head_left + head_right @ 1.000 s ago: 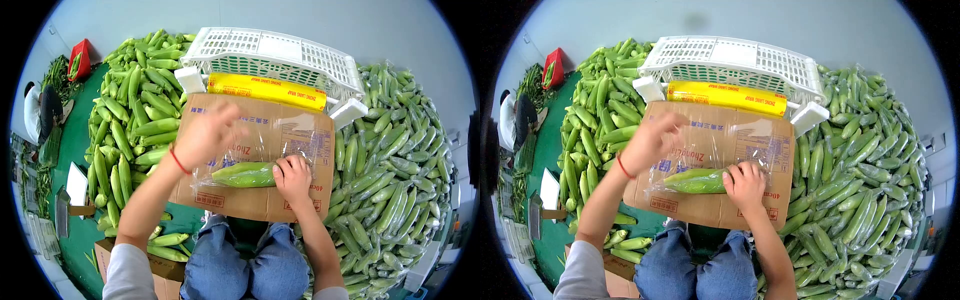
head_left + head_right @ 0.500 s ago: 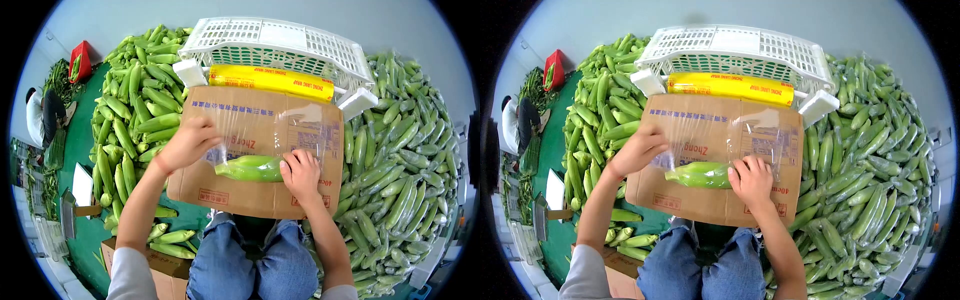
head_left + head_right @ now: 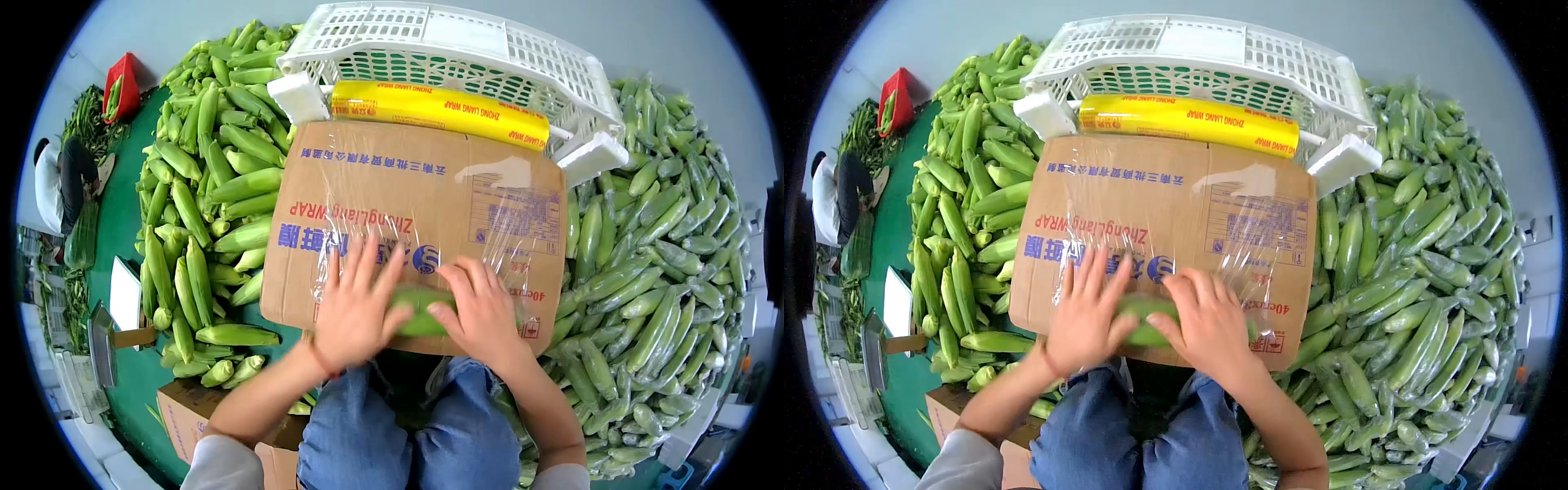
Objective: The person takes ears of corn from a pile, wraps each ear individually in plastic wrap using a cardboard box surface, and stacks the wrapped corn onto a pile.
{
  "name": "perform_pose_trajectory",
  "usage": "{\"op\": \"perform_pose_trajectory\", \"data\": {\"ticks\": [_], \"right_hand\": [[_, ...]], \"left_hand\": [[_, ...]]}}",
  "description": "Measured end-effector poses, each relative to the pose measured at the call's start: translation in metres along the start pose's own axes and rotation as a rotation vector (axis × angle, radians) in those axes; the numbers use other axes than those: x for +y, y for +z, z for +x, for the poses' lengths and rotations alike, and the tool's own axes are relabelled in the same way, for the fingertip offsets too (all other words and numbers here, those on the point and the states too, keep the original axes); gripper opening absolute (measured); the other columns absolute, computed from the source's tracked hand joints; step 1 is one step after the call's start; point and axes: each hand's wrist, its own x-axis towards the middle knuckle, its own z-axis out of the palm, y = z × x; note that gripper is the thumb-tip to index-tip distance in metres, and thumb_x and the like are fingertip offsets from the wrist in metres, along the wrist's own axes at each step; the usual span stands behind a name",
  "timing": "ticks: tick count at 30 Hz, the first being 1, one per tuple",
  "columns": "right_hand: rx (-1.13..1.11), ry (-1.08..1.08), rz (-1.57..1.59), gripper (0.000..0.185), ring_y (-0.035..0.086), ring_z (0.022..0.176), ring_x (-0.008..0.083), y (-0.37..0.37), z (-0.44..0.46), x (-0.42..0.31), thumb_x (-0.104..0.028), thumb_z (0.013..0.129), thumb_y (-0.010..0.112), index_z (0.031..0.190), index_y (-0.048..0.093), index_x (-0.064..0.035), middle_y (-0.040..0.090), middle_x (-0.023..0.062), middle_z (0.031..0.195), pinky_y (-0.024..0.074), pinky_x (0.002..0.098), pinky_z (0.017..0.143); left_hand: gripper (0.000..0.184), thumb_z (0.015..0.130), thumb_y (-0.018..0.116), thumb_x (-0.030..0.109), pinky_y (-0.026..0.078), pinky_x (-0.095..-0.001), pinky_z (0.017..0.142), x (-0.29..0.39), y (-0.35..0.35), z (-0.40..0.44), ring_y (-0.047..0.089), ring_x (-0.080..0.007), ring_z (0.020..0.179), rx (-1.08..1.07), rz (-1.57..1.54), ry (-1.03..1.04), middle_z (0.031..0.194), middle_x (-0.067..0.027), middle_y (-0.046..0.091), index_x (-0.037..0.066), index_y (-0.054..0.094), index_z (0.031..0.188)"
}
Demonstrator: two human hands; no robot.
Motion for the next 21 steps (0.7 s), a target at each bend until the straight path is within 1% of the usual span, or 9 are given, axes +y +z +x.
{"op": "perform_pose_trajectory", "data": {"ticks": [1,3,6,7,8,10,13,17,21], "right_hand": [[0.131,-0.16,-0.041,0.047,0.06,0.093,0.0285,-0.003,0.005,-0.001,-0.048,0.087,0.06,0.112,0.058,-0.0083,0.061,0.0118,0.108,0.0487,0.0403,0.077],[0.068,-0.232,-0.152,0.06,0.053,0.102,0.0263,0.001,0.015,0.003,-0.047,0.075,0.071,0.119,0.056,-0.0083,0.054,0.0082,0.117,0.0446,0.0372,0.084],[0.03,-0.196,-0.233,0.07,0.056,0.097,0.0259,0.017,0.029,0.024,-0.045,0.065,0.078,0.119,0.054,-0.0068,0.057,0.0076,0.108,0.0471,0.0352,0.079],[-0.028,-0.217,-0.22,0.07,0.056,0.096,0.0251,0.014,0.027,0.025,-0.045,0.064,0.078,0.118,0.054,-0.0066,0.057,0.0076,0.107,0.0474,0.0348,0.078],[-0.091,-0.218,-0.193,0.071,0.057,0.096,0.0243,0.013,0.018,0.019,-0.045,0.064,0.079,0.118,0.054,-0.0063,0.058,0.0076,0.105,0.0476,0.0344,0.077],[-0.209,-0.192,0.018,0.068,0.058,0.1,0.0217,0.016,-0.001,0.002,-0.044,0.064,0.079,0.116,0.057,-0.0057,0.06,0.0082,0.103,0.0476,0.0356,0.079],[-0.27,-0.159,-0.028,0.061,0.057,0.103,0.0216,0.003,0.005,-0.008,-0.042,0.068,0.078,0.113,0.059,-0.0054,0.061,0.0093,0.106,0.046,0.0384,0.087],[0.203,-0.327,-0.317,0.062,0.056,0.104,0.026,0.01,0.025,0.007,-0.037,0.07,0.076,0.12,0.058,-0.005,0.06,0.009,0.114,0.0439,0.0396,0.088],[0.087,-0.219,-0.292,0.075,0.056,0.104,0.024,0.026,0.06,0.033,-0.04,0.065,0.078,0.127,0.053,-0.0067,0.059,0.0085,0.107,0.0446,0.0394,0.087]], "left_hand": [[0.07,0.088,0.059,0.038,0.018,-0.0613,0.111,-0.01,0.006,0.023,0.021,-0.0458,0.141,0.084,0.02,-0.027,0.153,-0.0286,0.021,0.01,0.035,0.147],[0.05,0.09,0.057,0.034,0.04,-0.0555,0.098,-0.033,0.02,0.077,0.048,-0.0434,0.123,0.47,0.148,-0.038,0.133,-0.0261,0.049,0.01,0.051,0.133],[0.025,0.092,0.055,0.03,0.053,-0.0451,0.068,-0.021,-0.011,0.105,0.065,-0.0352,0.083,-0.016,-0.003,-0.14,0.092,-0.0156,0.065,0.009,0.062,0.104],[0.018,0.09,0.059,0.026,0.048,-0.0412,0.049,-0.028,0.017,0.087,0.06,-0.0288,0.055,0.317,0.082,0.206,0.064,-0.0057,0.058,0.01,0.058,0.082],[0.015,0.084,0.065,0.022,0.052,-0.0398,0.055,-0.002,-0.005,0.037,0.064,-0.0271,0.064,0.281,0.003,0.192,0.076,-0.009,0.063,0.008,0.061,0.085],[0.044,0.078,0.071,0.026,0.056,-0.0392,0.08,0.001,0.001,-0.005,0.066,-0.0344,0.098,0.255,0.033,0.243,0.112,-0.0202,0.064,-0.002,0.061,0.111],[0.067,0.082,0.066,0.033,0.037,-0.0473,0.107,0.0,-0.006,-0.011,0.046,-0.0376,0.13,0.049,0.009,0.192,0.14,-0.0264,0.045,-0.005,0.046,0.134],[0.077,0.084,0.064,0.032,0.029,-0.0414,0.114,-0.049,0.007,0.105,0.03,-0.0387,0.14,0.184,0.025,0.226,0.147,-0.0304,0.032,-0.008,0.033,0.142],[0.082,0.077,0.07,0.021,0.035,-0.0402,0.112,-0.048,0.01,0.202,0.031,-0.0358,0.141,-0.301,0.277,0.184,0.151,-0.0269,0.027,-0.012,0.031,0.141]]}}
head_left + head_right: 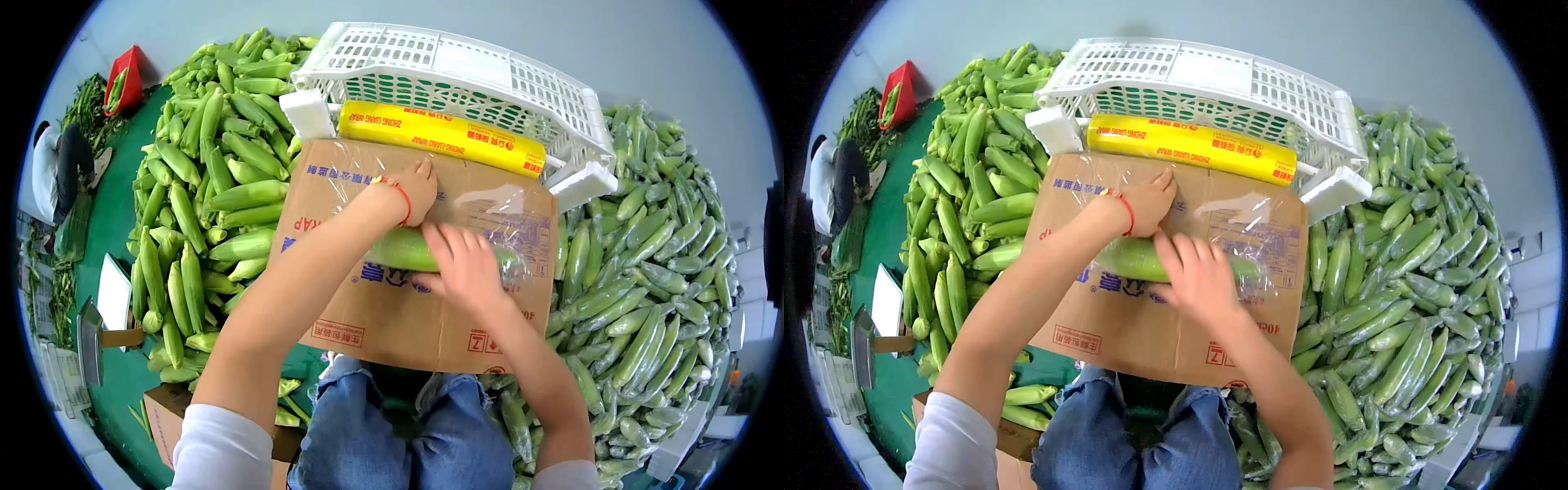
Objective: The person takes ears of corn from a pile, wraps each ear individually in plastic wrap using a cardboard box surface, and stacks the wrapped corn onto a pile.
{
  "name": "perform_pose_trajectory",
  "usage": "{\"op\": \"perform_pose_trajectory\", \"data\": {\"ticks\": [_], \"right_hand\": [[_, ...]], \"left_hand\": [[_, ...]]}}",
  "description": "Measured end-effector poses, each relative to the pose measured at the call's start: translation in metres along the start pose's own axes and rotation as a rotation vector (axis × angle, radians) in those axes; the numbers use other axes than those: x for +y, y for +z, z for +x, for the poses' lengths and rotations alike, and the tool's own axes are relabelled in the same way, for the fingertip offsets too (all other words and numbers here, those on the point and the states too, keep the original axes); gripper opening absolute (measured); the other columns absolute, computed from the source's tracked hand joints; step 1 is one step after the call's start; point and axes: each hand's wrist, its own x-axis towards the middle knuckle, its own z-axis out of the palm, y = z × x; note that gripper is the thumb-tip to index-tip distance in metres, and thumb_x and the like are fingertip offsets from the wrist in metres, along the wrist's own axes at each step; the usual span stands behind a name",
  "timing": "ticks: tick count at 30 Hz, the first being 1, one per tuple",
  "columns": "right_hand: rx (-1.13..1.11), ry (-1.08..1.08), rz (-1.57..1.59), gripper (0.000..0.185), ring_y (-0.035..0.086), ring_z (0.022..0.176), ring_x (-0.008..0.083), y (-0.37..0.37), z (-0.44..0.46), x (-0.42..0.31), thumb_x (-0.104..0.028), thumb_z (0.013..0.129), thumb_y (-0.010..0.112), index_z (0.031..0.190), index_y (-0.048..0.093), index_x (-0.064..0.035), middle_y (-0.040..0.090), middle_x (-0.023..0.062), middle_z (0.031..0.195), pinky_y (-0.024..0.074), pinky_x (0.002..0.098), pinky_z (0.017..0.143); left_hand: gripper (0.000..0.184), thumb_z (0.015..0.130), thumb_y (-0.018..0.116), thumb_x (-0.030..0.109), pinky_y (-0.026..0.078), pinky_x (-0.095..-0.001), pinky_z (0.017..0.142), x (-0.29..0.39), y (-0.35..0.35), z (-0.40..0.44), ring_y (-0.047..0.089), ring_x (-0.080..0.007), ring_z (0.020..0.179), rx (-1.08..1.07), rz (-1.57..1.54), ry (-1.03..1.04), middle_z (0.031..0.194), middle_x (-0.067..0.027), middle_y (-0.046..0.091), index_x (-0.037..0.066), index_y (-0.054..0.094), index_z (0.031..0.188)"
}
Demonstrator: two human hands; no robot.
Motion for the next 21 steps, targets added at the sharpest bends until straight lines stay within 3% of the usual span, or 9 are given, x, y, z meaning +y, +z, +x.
{"op": "perform_pose_trajectory", "data": {"ticks": [5,9,12,13,14,16,19,20,21], "right_hand": [[-0.112,-0.036,0.173,0.068,0.066,0.074,0.031,-0.003,0.006,0.005,-0.047,0.066,0.077,0.116,0.056,-0.0065,0.064,0.0126,0.086,0.0535,0.0404,0.061],[-0.513,-0.057,0.439,0.068,0.067,0.082,0.031,-0.053,-0.036,-0.025,-0.052,0.07,0.075,0.117,0.056,-0.0073,0.066,0.0132,0.094,0.0544,0.0399,0.066],[-0.972,-0.041,0.665,0.068,0.067,0.085,0.0319,-0.085,-0.059,-0.039,-0.055,0.072,0.073,0.122,0.056,-0.011,0.068,0.0136,0.099,0.0543,0.0413,0.07],[-0.965,-0.022,0.712,0.069,0.067,0.087,0.0319,-0.094,-0.069,-0.04,-0.056,0.074,0.072,0.125,0.055,-0.013,0.068,0.0134,0.1,0.054,0.041,0.073],[-0.996,0.037,0.724,0.073,0.067,0.086,0.0315,-0.1,-0.078,-0.037,-0.056,0.076,0.07,0.13,0.051,-0.0101,0.068,0.0153,0.1,0.054,0.0413,0.074],[-0.692,0.337,0.96,0.073,0.067,0.093,0.0323,-0.079,-0.12,-0.026,-0.053,0.081,0.066,0.134,0.047,-0.0066,0.067,0.0162,0.108,0.053,0.0439,0.081],[-0.471,1.169,1.57,0.074,0.066,0.098,0.033,-0.078,-0.098,-0.028,-0.048,0.084,0.067,0.138,0.041,-0.0041,0.062,0.0159,0.121,0.0523,0.047,0.086],[-0.649,1.196,1.845,0.076,0.062,0.106,0.0314,-0.074,-0.089,-0.026,-0.048,0.085,0.067,0.142,0.038,-0.0072,0.06,0.0171,0.125,0.0465,0.0481,0.096],[-0.67,1.19,1.837,0.076,0.062,0.106,0.0314,-0.073,-0.088,-0.023,-0.048,0.085,0.067,0.142,0.038,-0.0072,0.06,0.0171,0.125,0.0465,0.0481,0.096]], "left_hand": [[0.091,0.072,0.078,0.028,0.039,-0.0385,0.109,0.0,-0.011,0.003,0.037,-0.0356,0.136,-0.13,0.029,0.03,0.15,-0.0274,0.029,-0.012,0.033,0.14],[0.1,0.066,0.083,0.036,0.041,-0.0386,0.107,-0.004,-0.003,0.002,0.044,-0.0347,0.131,-0.117,-0.038,0.021,0.15,-0.025,0.03,-0.008,0.033,0.141],[0.089,0.07,0.08,0.036,0.041,-0.0383,0.106,-0.007,-0.019,-0.014,0.047,-0.0346,0.129,-0.129,-0.2,0.021,0.148,-0.0224,0.036,-0.003,0.04,0.14],[0.081,0.074,0.077,0.036,0.041,-0.038,0.106,-0.012,-0.026,-0.024,0.047,-0.0341,0.129,-0.022,-0.447,0.0,0.146,-0.0216,0.039,-0.001,0.044,0.138],[0.073,0.077,0.074,0.037,0.041,-0.0376,0.105,-0.013,-0.025,-0.036,0.047,-0.0336,0.129,0.085,-0.696,-0.016,0.144,-0.0208,0.042,0.001,0.048,0.136],[0.057,0.083,0.068,0.034,0.04,-0.0421,0.106,0.009,0.001,-0.074,0.049,-0.0365,0.127,0.866,-0.812,0.028,0.143,-0.0204,0.045,0.004,0.056,0.13],[0.058,0.085,0.067,0.032,0.026,-0.0504,0.113,0.077,0.013,-0.132,0.031,-0.0412,0.138,0.812,-0.813,0.217,0.147,-0.0192,0.04,0.008,0.053,0.136],[0.06,0.084,0.067,0.032,0.021,-0.0535,0.114,0.094,0.017,-0.13,0.024,-0.0427,0.142,0.759,-0.871,0.216,0.149,-0.0186,0.038,0.011,0.051,0.138],[0.06,0.084,0.067,0.032,0.021,-0.0535,0.114,0.094,0.019,-0.13,0.024,-0.0427,0.142,0.768,-0.872,0.199,0.149,-0.0186,0.038,0.011,0.051,0.138]]}}
